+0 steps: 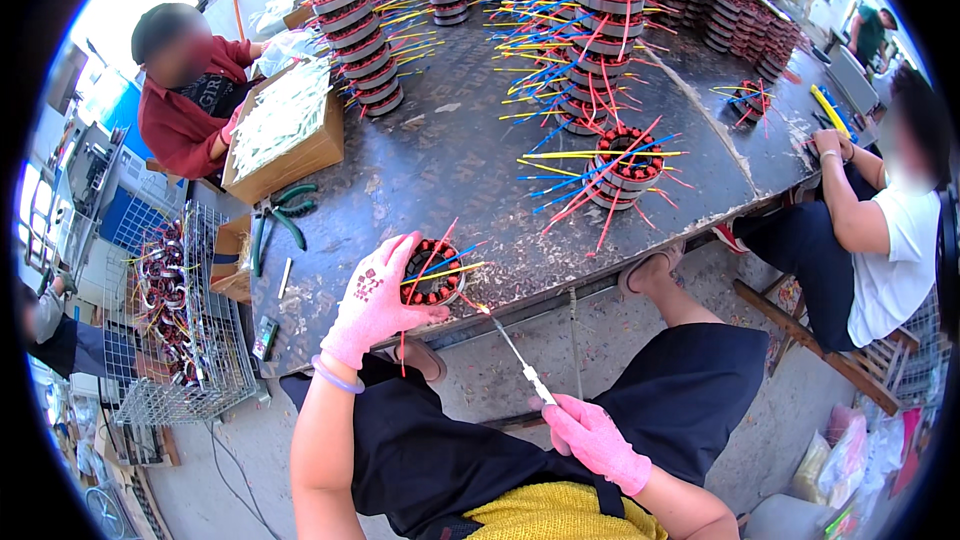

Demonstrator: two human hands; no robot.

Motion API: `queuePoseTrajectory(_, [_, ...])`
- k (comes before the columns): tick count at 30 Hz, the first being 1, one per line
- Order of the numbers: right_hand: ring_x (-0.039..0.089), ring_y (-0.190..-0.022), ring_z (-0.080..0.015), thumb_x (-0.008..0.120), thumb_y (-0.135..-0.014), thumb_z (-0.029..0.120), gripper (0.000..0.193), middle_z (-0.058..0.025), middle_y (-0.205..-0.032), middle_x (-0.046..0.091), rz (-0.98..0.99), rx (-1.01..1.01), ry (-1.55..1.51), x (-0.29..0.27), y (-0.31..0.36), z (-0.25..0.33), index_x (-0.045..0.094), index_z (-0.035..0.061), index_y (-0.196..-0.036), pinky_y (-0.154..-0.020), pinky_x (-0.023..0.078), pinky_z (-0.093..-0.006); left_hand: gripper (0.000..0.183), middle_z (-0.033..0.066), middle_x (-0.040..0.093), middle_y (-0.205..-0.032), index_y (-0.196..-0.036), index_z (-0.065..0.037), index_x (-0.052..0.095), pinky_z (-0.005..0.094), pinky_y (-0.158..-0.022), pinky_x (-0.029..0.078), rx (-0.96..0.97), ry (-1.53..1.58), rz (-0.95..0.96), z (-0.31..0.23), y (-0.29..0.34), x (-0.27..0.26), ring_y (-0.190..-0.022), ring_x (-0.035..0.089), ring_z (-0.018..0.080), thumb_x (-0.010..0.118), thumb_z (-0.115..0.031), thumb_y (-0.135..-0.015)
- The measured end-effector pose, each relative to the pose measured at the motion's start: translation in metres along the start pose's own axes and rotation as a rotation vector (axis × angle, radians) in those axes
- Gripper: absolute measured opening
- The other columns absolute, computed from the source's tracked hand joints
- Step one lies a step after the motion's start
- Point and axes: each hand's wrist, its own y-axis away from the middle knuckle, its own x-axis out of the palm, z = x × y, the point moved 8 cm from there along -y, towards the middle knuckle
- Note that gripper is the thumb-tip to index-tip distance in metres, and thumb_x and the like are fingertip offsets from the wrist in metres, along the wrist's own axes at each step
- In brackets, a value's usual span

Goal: The person holds a motor stator and applies a soldering iron to the wire connections. They move the stator by hand and continue soldering different points while wearing pink gloves.

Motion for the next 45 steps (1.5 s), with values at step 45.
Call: queuePoseTrajectory(45, [0.044, -0.059, -0.0039, 0.049, -0.104, 0.028, 0.036, 0.0057, -0.068, 0.047, -0.011, -0.026, -0.06, -0.003, -0.002, -0.011, 0.059, 0.0011, -0.126, -0.054, 0.036, -0.0217, 0.098, 0.0207, 0.054, -0.13, -0.137, 0.004, 0.046, 0.0405, -0.103, 0.043, 0.004, 0.01, 0.005, -0.002, 0.0, -0.001, -0.121, 0.054, 0.037, 0.089, -0.037, -0.058])
